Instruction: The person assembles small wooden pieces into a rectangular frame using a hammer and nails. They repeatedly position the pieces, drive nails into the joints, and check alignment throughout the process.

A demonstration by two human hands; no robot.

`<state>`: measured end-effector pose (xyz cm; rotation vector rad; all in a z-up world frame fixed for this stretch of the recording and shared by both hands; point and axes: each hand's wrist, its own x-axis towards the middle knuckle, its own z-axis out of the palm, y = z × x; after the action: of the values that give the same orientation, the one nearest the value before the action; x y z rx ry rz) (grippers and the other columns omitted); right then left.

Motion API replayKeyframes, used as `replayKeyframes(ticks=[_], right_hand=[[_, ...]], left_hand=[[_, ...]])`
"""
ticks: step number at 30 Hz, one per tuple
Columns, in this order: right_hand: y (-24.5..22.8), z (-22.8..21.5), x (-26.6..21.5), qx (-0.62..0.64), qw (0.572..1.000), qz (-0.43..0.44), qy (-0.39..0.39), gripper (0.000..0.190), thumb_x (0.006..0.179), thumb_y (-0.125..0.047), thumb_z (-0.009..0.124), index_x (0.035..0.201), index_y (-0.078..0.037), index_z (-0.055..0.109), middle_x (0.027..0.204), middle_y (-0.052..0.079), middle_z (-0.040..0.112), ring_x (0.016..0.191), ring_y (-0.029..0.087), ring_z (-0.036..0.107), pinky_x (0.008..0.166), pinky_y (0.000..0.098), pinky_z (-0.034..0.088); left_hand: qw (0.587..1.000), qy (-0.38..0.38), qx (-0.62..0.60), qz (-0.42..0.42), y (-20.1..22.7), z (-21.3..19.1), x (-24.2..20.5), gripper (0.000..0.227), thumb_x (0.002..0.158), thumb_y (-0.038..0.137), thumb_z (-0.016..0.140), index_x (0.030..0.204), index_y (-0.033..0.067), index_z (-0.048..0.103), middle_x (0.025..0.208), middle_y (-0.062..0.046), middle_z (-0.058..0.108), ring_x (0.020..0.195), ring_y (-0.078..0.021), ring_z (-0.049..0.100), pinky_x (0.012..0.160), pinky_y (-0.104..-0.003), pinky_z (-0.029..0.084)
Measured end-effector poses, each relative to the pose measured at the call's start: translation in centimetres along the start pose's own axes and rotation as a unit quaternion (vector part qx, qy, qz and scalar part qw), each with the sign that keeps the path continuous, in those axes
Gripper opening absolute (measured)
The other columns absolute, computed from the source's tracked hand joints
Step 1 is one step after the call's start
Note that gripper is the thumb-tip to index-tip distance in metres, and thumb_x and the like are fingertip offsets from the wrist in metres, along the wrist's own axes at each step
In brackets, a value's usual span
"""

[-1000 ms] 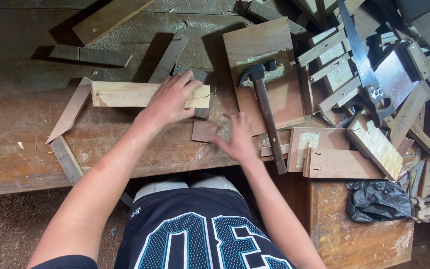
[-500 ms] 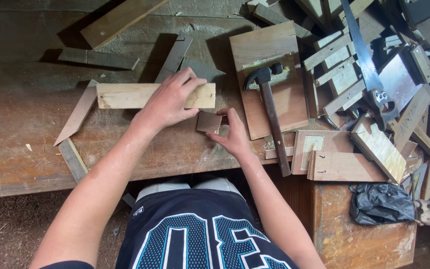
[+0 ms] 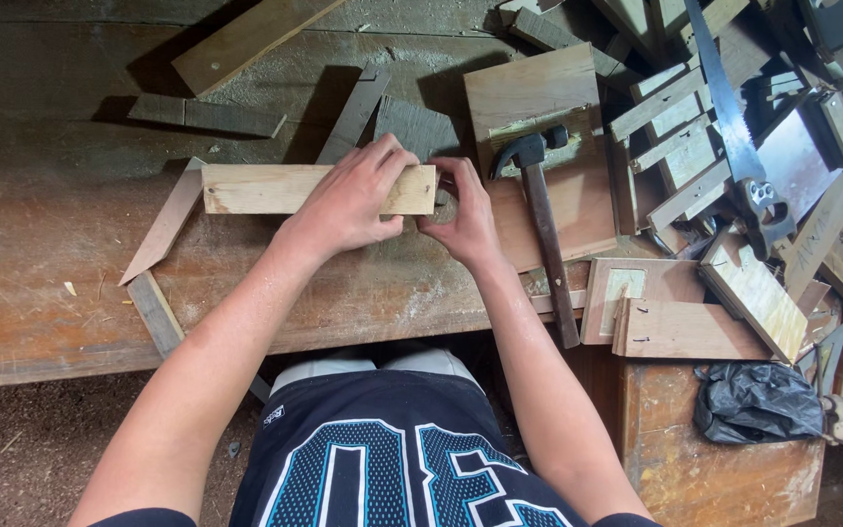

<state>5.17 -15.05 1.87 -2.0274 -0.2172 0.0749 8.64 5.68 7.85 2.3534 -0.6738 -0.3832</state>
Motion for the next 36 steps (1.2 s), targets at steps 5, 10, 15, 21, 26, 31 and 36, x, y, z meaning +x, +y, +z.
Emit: replayKeyframes(ticks=[5,10,15,21,26,31,36], right_hand=[[0.0,0.8,1.4,0.019,0.999,0.038,-0.022,0.082,0.068,-0.003,0.082,0.142,-0.003,0.047,0.131,0.014,0.061,0.117,0.030,0.066,0.100,0.0368,0.054],[1.3,0.6,1.5,-0.074,0.995,0.037,-0.053,0.072,0.073,-0.013,0.087,0.136,-0.004,0.053,0.131,0.020,0.058,0.122,0.038,0.062,0.104,0.0410,0.054],[2.9,0.8,2.3,-0.111,0.989,-0.084,-0.038,0.085,0.077,-0.016,0.085,0.150,-0.001,0.043,0.148,0.029,0.052,0.135,0.051,0.050,0.114,0.0485,0.043],[2.2,-0.2,0.6,-0.118,0.990,-0.021,-0.077,0.093,0.068,-0.017,0.085,0.145,0.005,0.037,0.130,0.033,0.059,0.128,0.051,0.054,0.109,0.0484,0.045],[1.0,-1.0,-0.9,-0.064,0.990,0.053,-0.111,0.081,0.067,-0.018,0.087,0.136,0.000,0.048,0.122,0.025,0.066,0.120,0.044,0.061,0.100,0.0474,0.050],[2.5,0.1,-0.2,-0.086,0.989,0.062,-0.106,0.076,0.070,-0.026,0.090,0.132,0.001,0.056,0.133,0.027,0.062,0.128,0.046,0.057,0.107,0.0474,0.048],[4.2,0.8,-0.4,-0.102,0.990,0.031,-0.094,0.090,0.066,-0.031,0.094,0.138,0.004,0.054,0.147,0.032,0.052,0.143,0.050,0.039,0.118,0.0499,0.037]], left_hand=[[0.999,0.017,0.030,0.038,-0.2,-0.1,1.1,0.077,0.062,0.017,0.085,0.130,0.0038,0.052,0.136,-0.020,0.049,0.121,-0.0383,0.057,0.105,-0.048,0.048],[0.999,-0.031,0.039,-0.007,-0.2,0.1,2.0,0.080,0.064,0.020,0.088,0.133,0.0056,0.051,0.146,-0.022,0.043,0.123,-0.0388,0.057,0.105,-0.048,0.049],[0.998,-0.027,0.063,-0.013,-0.1,0.9,2.3,0.083,0.063,0.028,0.094,0.131,0.0056,0.052,0.147,-0.024,0.042,0.124,-0.0388,0.058,0.104,-0.049,0.049],[0.998,-0.020,0.051,0.005,0.4,0.6,1.7,0.075,0.065,0.022,0.091,0.130,0.0054,0.056,0.139,-0.022,0.050,0.120,-0.0375,0.060,0.102,-0.048,0.051],[0.998,-0.049,0.028,0.011,0.8,0.0,1.5,0.073,0.066,0.022,0.090,0.128,0.0051,0.057,0.124,-0.013,0.057,0.113,-0.0343,0.064,0.099,-0.047,0.052],[0.999,-0.045,0.015,0.011,1.0,0.1,1.7,0.077,0.060,0.030,0.093,0.123,0.0051,0.058,0.123,-0.014,0.056,0.107,-0.0364,0.063,0.093,-0.049,0.052],[0.998,-0.024,0.019,0.054,0.6,1.1,1.7,0.068,0.062,0.024,0.091,0.118,0.0031,0.059,0.122,-0.014,0.058,0.110,-0.0353,0.065,0.095,-0.048,0.054]])
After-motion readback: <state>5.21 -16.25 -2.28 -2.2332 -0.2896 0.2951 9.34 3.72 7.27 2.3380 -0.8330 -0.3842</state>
